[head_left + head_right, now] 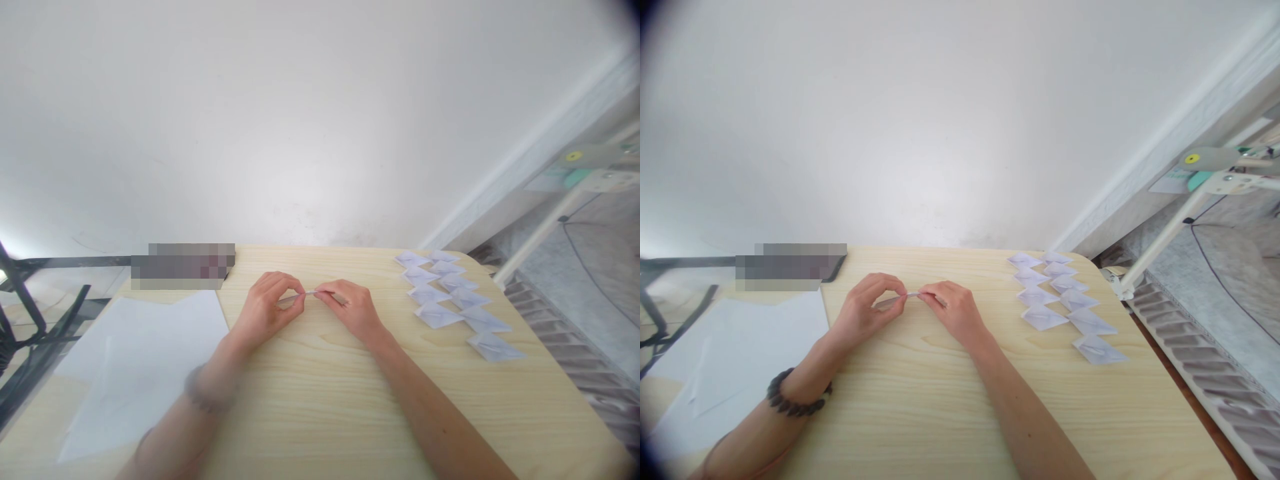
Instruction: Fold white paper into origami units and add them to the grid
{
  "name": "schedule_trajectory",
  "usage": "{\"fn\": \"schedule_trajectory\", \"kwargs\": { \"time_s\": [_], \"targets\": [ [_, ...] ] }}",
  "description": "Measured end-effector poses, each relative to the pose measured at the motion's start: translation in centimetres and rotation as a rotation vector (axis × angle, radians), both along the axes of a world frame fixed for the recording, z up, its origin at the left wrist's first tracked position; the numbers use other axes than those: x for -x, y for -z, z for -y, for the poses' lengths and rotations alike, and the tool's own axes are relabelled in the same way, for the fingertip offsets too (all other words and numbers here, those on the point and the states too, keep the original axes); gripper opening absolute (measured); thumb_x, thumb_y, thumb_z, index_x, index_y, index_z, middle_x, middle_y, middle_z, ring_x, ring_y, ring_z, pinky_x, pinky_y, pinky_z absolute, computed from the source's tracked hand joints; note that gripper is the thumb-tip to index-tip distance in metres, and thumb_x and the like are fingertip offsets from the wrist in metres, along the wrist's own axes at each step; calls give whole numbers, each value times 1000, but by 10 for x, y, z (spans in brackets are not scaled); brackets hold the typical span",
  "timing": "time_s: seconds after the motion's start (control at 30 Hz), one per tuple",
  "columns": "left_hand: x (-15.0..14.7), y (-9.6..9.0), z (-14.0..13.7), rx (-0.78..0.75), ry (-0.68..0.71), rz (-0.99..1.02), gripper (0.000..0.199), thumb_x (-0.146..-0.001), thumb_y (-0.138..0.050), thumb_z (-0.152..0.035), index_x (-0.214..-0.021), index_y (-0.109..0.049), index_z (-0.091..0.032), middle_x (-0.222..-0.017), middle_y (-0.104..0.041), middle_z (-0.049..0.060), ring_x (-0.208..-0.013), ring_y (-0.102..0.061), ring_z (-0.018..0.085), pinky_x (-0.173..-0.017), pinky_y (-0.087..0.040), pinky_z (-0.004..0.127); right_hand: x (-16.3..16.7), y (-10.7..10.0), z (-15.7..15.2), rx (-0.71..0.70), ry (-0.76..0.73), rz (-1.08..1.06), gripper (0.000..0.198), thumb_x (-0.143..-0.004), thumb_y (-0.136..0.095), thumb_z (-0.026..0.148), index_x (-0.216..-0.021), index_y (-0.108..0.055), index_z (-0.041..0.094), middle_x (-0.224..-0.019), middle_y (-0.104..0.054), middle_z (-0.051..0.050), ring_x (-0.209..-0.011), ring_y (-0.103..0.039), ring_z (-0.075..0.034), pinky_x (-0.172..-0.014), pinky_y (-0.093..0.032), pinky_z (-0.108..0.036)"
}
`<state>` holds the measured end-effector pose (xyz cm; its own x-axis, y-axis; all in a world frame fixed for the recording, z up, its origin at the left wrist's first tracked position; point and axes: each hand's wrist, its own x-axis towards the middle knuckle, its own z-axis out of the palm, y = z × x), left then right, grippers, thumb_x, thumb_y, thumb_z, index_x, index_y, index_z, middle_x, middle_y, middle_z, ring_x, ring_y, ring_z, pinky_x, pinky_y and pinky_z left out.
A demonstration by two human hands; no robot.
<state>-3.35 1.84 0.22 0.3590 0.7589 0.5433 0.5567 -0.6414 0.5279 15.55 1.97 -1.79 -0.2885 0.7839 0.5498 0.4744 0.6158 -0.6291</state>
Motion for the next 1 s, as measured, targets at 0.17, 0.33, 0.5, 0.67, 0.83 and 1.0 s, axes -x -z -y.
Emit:
{"fn": "schedule_trajectory", "kwargs": {
  "time_s": [0.17, 0.33, 0.5, 0.67, 0.83, 1.0],
  "targets": [
    [0, 0, 0, -4, 20, 9, 7, -75, -55, -17, -82, -57, -19, -84, -61, 3, -80, -55, 16, -77, -42, 31, 0, 0, 0, -31, -16, 0, 11, -81, -54, 21, -86, -64, 20, -82, -67, -1, -75, -60, -11, -71, -48, -23],
    [0, 0, 0, -6, 26, 13, 7, -75, -55, -15, -81, -56, -19, -83, -61, 3, -80, -55, 16, -76, -42, 31, -1, 0, 0, -53, -24, 25, 11, -81, -53, 21, -86, -64, 20, -81, -67, -1, -75, -60, -11, -71, -47, -23],
    [-1, 0, 0, 9, 41, 10, 8, -75, -54, -16, -82, -56, -19, -84, -61, 3, -81, -55, 16, -76, -42, 31, 0, -1, 1, -49, -24, 45, 12, -82, -52, 22, -86, -64, 21, -82, -67, -1, -75, -60, -12, -71, -47, -25],
    [-1, -1, 1, 23, 45, 8, 7, -76, -53, -16, -82, -56, -19, -84, -60, 4, -81, -55, 16, -76, -42, 32, 0, -1, 1, -51, -24, 66, 12, -82, -52, 22, -86, -64, 21, -81, -67, -1, -75, -60, -12, -71, -47, -25],
    [-1, -1, 1, 19, 45, 4, 7, -76, -54, -16, -82, -56, -19, -84, -60, 4, -81, -55, 16, -76, -42, 32, 0, 0, 1, -51, -23, 73, 13, -83, -51, 23, -87, -64, 22, -81, -68, -1, -74, -60, -12, -71, -47, -25],
    [-1, -2, 1, 17, 48, 3, 6, -75, -54, -16, -81, -55, -19, -84, -60, 4, -81, -55, 16, -76, -42, 31, 0, -1, 2, -60, -25, 80, 13, -83, -51, 23, -86, -64, 21, -82, -67, -1, -74, -60, -12, -71, -47, -25]
  ]
}}
